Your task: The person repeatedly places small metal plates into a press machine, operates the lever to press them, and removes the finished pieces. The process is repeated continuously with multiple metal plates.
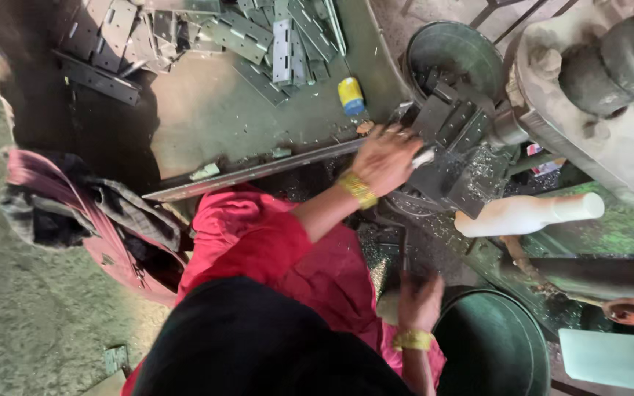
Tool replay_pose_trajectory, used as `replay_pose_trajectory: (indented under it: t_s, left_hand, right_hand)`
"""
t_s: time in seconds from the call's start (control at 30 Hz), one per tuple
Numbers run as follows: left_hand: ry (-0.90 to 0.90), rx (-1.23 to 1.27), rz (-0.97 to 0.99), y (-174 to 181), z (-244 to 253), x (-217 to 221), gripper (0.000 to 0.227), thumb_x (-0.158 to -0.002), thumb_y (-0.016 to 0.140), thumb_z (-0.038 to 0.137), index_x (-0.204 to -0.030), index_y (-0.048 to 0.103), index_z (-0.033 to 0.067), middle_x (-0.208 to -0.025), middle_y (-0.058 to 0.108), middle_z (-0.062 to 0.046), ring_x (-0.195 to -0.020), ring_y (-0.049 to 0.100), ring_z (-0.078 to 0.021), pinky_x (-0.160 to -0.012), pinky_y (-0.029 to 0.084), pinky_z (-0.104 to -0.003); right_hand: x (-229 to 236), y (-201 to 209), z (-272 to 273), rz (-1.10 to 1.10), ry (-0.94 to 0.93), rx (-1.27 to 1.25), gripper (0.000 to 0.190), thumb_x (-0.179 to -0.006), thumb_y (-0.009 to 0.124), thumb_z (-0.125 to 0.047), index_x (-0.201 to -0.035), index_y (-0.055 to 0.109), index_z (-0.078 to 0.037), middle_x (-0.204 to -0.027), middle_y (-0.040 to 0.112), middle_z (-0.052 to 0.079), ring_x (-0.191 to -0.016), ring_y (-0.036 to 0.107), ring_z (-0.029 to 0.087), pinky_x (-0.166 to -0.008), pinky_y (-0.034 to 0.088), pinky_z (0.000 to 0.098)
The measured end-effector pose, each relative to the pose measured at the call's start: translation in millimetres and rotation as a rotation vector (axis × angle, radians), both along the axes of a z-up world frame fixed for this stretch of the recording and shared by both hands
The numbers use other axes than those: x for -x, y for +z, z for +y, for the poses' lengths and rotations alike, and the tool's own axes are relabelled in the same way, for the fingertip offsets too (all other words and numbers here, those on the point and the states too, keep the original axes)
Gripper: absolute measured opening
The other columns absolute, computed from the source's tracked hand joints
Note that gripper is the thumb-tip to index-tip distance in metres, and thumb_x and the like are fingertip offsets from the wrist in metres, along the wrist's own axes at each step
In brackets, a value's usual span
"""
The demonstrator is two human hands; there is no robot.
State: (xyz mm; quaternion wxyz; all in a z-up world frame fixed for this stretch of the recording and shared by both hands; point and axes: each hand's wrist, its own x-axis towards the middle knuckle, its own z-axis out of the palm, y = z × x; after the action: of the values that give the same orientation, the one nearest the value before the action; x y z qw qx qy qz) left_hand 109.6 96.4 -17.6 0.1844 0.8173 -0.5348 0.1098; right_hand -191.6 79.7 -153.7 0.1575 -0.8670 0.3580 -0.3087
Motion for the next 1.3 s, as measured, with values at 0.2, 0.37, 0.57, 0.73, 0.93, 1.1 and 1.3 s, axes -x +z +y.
replay_pose_trajectory:
  t_s: [0.2,0.37,0.57,0.73,0.93,1.1,1.3]
  left_hand:
    - [0.761,0.130,-0.220,-47,57,-171,0.048,-0.077,0.065,0.028,-0.118,0.067,0.0035,-0.130,0.058,-0.024,-0.114,0.057,-0.0393,-0.094,0.048,-0.052]
    - [0.795,-0.138,0.152,-88,6,-263,0.048,-0.090,0.058,0.028,-0.130,0.063,0.0013,-0.145,0.052,-0.019,-0.129,0.053,-0.0375,-0.103,0.048,-0.044]
    - [0.679,-0.070,0.207,-103,22,-281,0.033,-0.104,0.055,0.017,-0.129,0.068,-0.0010,-0.138,0.060,-0.020,-0.127,0.059,-0.0376,-0.101,0.052,-0.043]
    - [0.499,-0.409,0.299,-75,103,-224,0.046,-0.089,0.072,0.023,-0.130,0.062,0.0055,-0.140,0.056,-0.018,-0.129,0.055,-0.0378,-0.103,0.049,-0.048]
    - [0.677,-0.194,0.391,-58,132,-200,0.048,-0.090,0.069,0.018,-0.137,0.056,0.0151,-0.138,0.056,-0.017,-0.127,0.055,-0.0398,-0.098,0.048,-0.056]
    - [0.828,-0.132,0.506,-80,133,-212,0.035,-0.099,0.063,0.024,-0.130,0.063,0.0101,-0.140,0.060,-0.014,-0.128,0.059,-0.0364,-0.102,0.049,-0.054]
    - [0.858,0.024,0.319,-75,188,-177,0.048,-0.074,0.083,0.037,-0.112,0.067,0.0100,-0.130,0.062,-0.014,-0.122,0.060,-0.0361,-0.095,0.047,-0.055]
  right_hand:
    - [-28,125,7,-0.200,-0.104,0.045,0.025,-0.102,0.071,-0.021,-0.119,0.067,-0.003,-0.108,0.067,0.014,-0.098,0.069,0.031,-0.086,0.054,0.0391]
    - [-61,171,-16,0.025,-0.131,0.081,0.021,-0.098,0.074,-0.024,-0.110,0.070,-0.008,-0.103,0.073,0.009,-0.088,0.073,0.025,-0.078,0.055,0.0390]
    - [-63,169,-30,0.110,-0.157,0.124,0.023,-0.102,0.074,-0.030,-0.116,0.069,-0.012,-0.104,0.075,0.005,-0.091,0.073,0.025,-0.080,0.054,0.0402]
    - [-63,174,-29,0.209,-0.165,0.051,0.025,-0.102,0.071,-0.036,-0.117,0.070,-0.016,-0.095,0.076,0.004,-0.086,0.073,0.025,-0.076,0.053,0.0420]
    - [-65,174,-26,0.243,-0.182,0.005,0.027,-0.101,0.069,-0.038,-0.118,0.069,-0.016,-0.093,0.077,0.006,-0.085,0.074,0.029,-0.076,0.054,0.0447]
    - [-63,172,-42,0.319,-0.256,-0.035,0.026,-0.100,0.067,-0.039,-0.115,0.070,-0.017,-0.093,0.078,0.006,-0.085,0.075,0.030,-0.078,0.055,0.0456]
    - [-63,165,-45,0.366,-0.284,0.034,0.031,-0.103,0.067,-0.043,-0.117,0.071,-0.015,-0.093,0.078,0.011,-0.086,0.075,0.035,-0.079,0.055,0.0482]
